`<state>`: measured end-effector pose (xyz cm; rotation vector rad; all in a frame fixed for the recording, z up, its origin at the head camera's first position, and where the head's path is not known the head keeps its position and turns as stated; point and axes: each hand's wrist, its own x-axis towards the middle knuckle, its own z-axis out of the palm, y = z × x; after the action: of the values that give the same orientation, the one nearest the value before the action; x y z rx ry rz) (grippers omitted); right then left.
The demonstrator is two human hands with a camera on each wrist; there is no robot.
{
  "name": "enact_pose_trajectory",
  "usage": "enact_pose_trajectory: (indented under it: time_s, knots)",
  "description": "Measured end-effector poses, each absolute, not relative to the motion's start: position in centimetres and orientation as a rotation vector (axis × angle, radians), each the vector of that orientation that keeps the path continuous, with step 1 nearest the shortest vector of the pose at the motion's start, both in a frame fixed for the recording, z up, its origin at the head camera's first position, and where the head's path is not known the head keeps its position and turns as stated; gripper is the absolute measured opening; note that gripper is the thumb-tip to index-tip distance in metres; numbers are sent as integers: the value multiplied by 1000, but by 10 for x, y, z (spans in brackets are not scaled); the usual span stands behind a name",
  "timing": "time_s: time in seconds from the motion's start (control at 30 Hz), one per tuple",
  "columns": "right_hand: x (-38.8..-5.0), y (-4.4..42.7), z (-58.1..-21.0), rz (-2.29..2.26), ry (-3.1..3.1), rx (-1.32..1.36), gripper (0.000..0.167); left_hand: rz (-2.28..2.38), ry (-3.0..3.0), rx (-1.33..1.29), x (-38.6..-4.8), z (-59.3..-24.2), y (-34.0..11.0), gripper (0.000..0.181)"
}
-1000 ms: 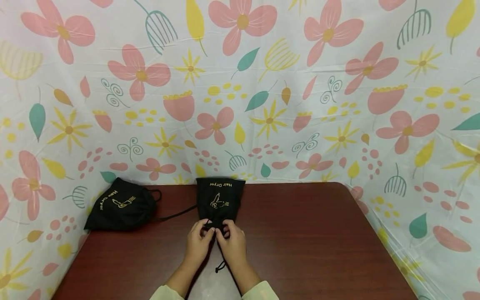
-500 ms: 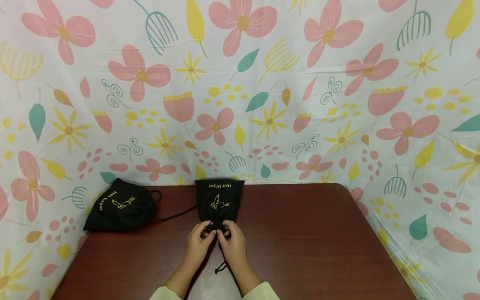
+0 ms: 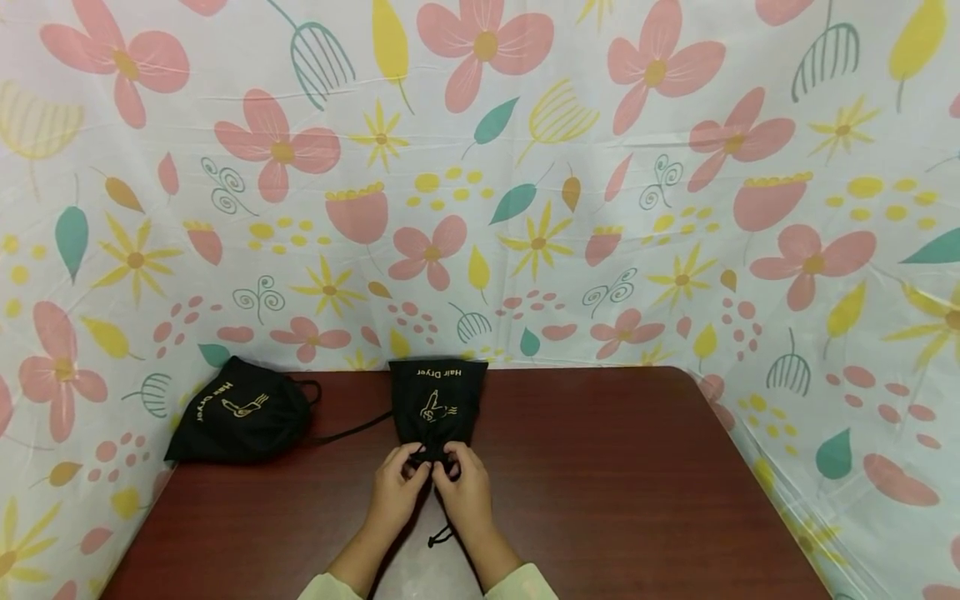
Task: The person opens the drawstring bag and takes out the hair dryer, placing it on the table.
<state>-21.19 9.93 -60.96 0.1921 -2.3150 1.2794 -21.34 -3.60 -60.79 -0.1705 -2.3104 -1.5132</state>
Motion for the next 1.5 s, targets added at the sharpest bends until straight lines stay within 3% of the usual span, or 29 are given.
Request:
enact_pose_trajectory:
  time_s: [1.5]
  knots:
    - [-211,99,-608,1323,-2284,156,25,-1528,-2316,-151,-214,-607,-35,21]
